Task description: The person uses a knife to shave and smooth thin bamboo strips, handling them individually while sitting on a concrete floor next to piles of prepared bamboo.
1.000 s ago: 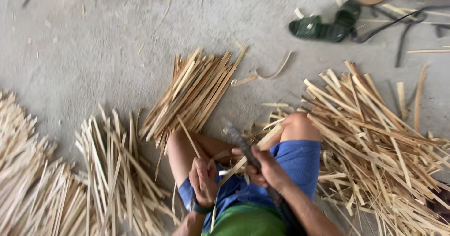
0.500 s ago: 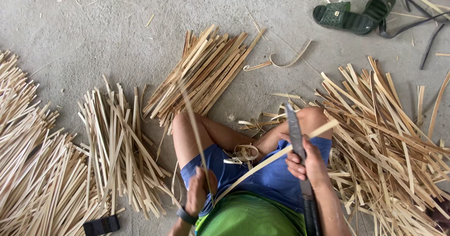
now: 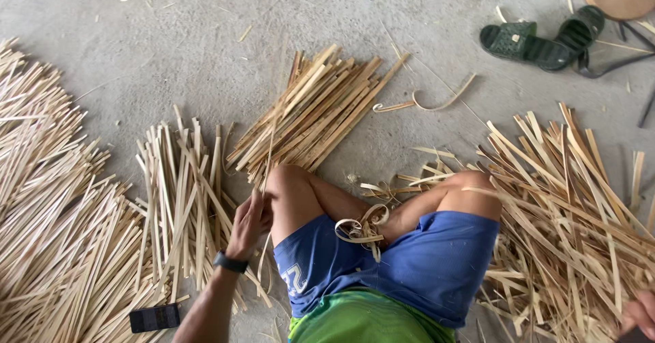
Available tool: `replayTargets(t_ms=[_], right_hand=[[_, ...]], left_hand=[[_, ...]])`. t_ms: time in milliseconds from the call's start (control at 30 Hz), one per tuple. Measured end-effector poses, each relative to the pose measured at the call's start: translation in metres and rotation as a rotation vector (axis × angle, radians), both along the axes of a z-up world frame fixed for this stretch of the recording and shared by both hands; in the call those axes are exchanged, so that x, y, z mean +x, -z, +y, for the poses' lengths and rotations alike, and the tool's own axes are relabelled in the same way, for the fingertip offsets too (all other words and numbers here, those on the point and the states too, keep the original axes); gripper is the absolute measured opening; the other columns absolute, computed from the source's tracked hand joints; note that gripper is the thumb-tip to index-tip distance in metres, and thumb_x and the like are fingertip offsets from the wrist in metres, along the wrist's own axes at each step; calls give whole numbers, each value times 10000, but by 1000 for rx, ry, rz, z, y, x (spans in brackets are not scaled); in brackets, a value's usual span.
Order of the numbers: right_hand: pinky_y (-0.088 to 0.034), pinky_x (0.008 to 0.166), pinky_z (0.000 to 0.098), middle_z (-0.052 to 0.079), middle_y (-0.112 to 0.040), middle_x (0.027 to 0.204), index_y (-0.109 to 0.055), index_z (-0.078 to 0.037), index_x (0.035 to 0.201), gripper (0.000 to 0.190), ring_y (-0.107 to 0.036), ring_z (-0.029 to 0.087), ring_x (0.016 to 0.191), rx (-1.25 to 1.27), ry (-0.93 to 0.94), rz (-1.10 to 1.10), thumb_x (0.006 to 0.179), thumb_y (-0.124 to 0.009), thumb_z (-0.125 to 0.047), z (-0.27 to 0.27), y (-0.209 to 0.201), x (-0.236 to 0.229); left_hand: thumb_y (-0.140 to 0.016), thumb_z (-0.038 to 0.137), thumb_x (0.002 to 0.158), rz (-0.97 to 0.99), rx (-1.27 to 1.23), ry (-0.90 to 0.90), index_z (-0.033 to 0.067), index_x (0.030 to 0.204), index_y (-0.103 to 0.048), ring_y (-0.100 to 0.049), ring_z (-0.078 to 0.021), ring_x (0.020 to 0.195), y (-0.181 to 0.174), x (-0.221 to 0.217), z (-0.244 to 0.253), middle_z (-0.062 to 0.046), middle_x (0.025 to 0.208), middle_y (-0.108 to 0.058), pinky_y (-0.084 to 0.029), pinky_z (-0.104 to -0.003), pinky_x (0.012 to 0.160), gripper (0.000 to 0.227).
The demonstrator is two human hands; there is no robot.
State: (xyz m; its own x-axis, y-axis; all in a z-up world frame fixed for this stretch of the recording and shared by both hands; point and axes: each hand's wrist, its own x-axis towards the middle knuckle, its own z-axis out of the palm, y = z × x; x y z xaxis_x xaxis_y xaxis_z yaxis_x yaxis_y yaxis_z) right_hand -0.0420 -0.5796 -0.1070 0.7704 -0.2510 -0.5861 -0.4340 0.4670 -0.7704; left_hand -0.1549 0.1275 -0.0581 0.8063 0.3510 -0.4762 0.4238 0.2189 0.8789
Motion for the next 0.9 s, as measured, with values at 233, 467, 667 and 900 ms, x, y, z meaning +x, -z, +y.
replayTargets(t_ms=[233,467,667,900], right_hand=[[-266,372,219,-85,-398,688,-467,-67,1513,752,-337,52,516,-96,-328,57,1037,-476,-650,127,-38,-28],[-524,373,310,142,-733,952,-149,-157,1631,837,-753,210,636,324,-990,-46,905,-567,-142,315,-154,-37],[-472,371,270,119,-681,775,-542,48,1246,371,-576,146,449,280,-1079,-292,1135,-375,-264,351,-122,-56],[-487,341,300,108,-615,620,-619,74,931,524,-551,136,398,342,-710,-225,1116,-440,-382,293,-98,-37]], left_hand=[[-480,349,996,-153,-395,-74,110,1249,-672,-590,-103,549,-26,75,-81,29,671,-600,-582,-308,520,398],[-563,291,1057,-169,16,557,-21,979,-746,-516,-105,488,-48,66,-116,-32,685,-668,-406,-266,423,370],[-618,271,1043,-45,-166,805,-39,937,-754,-550,-85,562,-68,38,-113,-37,724,-699,-413,-272,474,355],[-658,222,949,-279,433,976,39,1021,-813,-635,-88,427,-63,-2,-30,-48,652,-768,-503,-250,356,250]])
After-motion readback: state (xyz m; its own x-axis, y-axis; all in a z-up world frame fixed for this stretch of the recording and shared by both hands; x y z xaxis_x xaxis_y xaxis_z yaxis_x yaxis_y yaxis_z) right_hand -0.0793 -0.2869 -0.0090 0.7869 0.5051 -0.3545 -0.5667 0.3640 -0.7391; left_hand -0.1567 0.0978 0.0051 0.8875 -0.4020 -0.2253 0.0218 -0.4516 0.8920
